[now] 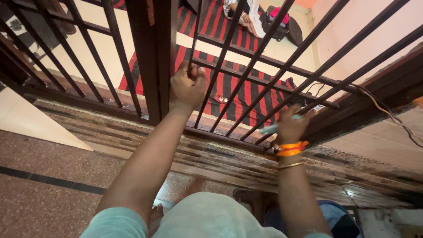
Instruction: The person wipes the bars and the frame of a metal gate with a cloth.
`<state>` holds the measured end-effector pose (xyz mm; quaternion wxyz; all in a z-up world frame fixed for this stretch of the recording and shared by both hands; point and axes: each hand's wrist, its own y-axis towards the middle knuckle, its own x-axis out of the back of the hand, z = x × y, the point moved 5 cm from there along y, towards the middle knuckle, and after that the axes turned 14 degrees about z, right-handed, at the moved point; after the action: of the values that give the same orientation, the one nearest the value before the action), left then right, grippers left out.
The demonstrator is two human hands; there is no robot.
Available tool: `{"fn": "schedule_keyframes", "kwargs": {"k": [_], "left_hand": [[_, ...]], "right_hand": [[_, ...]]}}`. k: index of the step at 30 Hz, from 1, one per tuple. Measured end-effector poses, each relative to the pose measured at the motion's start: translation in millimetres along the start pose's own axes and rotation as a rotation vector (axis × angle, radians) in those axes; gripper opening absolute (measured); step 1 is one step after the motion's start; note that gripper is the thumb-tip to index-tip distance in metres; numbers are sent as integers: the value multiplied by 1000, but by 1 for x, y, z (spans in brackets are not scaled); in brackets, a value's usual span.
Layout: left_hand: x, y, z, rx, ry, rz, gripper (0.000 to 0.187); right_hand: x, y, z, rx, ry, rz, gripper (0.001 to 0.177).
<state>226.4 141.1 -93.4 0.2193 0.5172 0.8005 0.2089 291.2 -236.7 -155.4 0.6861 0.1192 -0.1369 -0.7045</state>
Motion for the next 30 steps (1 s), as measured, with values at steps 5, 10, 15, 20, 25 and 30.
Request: {"fn": "schedule_keyframes", "kwargs": {"k": [5, 10, 15, 20, 25, 30], "left_hand": [[4, -2, -13, -13, 175, 2, 24], [5, -4, -25, 67, 184, 25, 21], [4, -3, -14, 36, 134, 3, 25], [3, -1, -14, -39, 125, 17, 24], [5, -4, -19, -20, 170, 16, 25], [3, -2, -17, -24, 110, 46, 22]], "right_hand": [[-5, -52, -118, -218, -203, 83, 21], [-8, -59, -114, -301, -60, -7, 24], [-3, -10, -1, -83, -44, 11, 24], [-3, 13, 71, 163, 134, 19, 20], [-4, -12, -40, 43, -174, -70, 21], [-4, -65, -131, -101, -182, 163, 21]]}}
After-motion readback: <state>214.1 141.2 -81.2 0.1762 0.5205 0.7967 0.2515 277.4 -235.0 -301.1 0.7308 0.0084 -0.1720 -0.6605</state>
